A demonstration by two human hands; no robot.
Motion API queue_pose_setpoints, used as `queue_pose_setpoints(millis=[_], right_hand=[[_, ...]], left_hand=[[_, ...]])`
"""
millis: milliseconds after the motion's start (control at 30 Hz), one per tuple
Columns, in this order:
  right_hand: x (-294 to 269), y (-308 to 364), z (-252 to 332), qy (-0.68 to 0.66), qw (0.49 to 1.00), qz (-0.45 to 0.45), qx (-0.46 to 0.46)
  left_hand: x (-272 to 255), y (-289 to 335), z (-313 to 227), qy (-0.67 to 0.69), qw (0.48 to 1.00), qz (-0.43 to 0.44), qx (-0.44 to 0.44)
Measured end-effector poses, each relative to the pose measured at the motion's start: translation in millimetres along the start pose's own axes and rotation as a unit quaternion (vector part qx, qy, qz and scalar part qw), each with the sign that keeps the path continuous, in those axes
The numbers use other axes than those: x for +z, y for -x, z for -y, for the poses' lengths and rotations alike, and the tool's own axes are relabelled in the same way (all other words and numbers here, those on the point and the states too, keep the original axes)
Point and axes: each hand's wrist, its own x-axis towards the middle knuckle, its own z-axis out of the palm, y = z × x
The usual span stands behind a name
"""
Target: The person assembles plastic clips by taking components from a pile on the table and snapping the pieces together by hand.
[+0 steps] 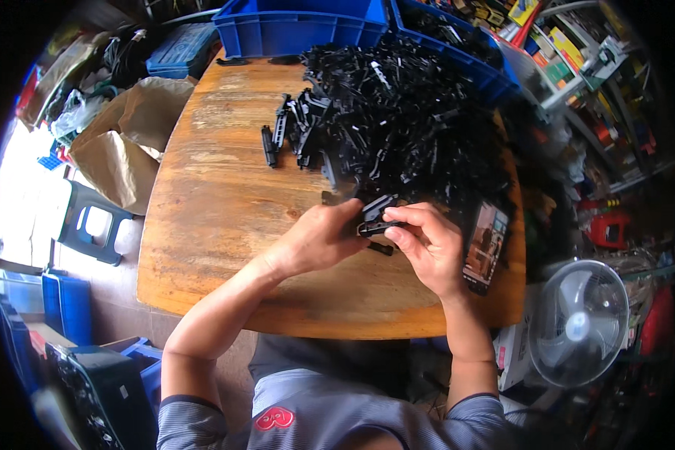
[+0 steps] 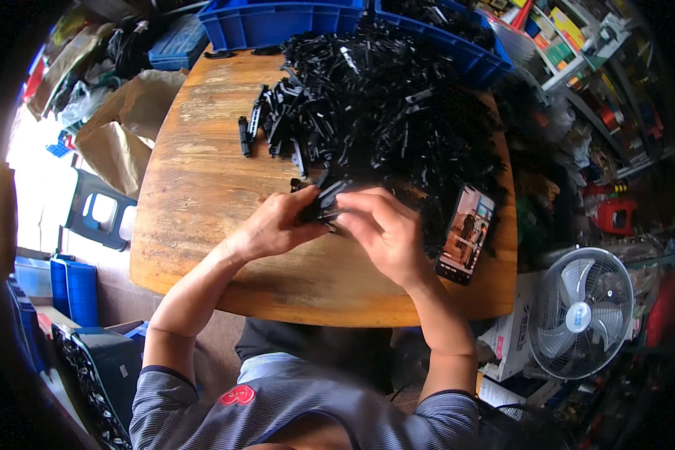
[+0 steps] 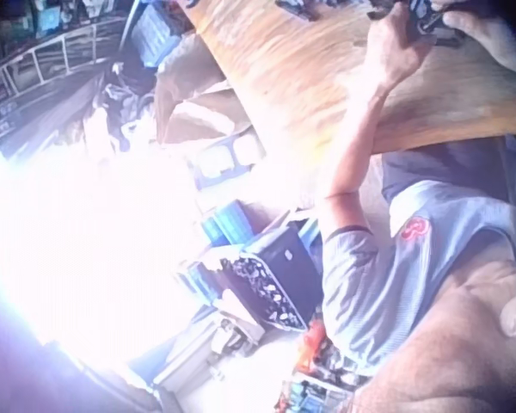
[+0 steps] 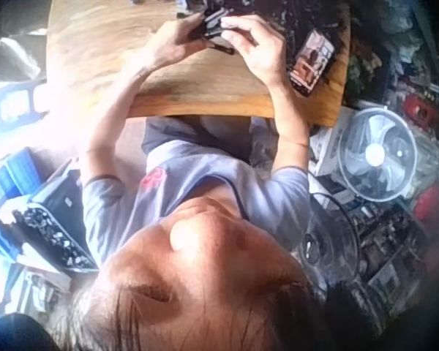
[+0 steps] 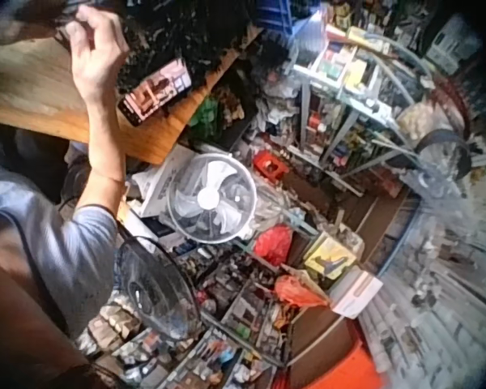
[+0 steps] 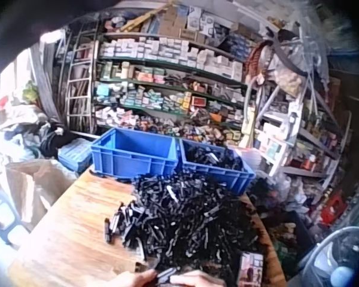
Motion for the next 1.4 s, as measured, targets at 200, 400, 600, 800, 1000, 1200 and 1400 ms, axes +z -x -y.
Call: queue_pose_setpoints(millis=[200,400,600,800,1000,1200,1400], right_hand=[[0,-3,7,0.066,0.995,0.006,-0.069],[3,-6,17,0.093,0.993,-0.027,-0.07],[-5,-4,3,0.013,0.998,0.054,0.016],[-4,-8,6,0.01,0.997,0.055,-0.053],[11,1,7,0.159,0.973,0.055,-0.157],[0,-9,1,0.088,0.988,0.01,-0.124],[-4,-7,1,0.094,0.988,0.012,-0.119]], left_hand=[[5,3,-7,-0.035,0.999,-0.012,0.022],[6,3,-4,-0.08,0.995,-0.04,0.049],[9,4,-7,-0.077,0.991,-0.026,0.108],[-1,8,-12,-0.084,0.985,-0.009,0.147],[12,1,-1,-0.04,0.989,-0.003,0.143],[-9,-1,-3,0.045,0.993,-0.016,0.109],[-4,-1,2,-0.008,0.986,-0.04,0.163]])
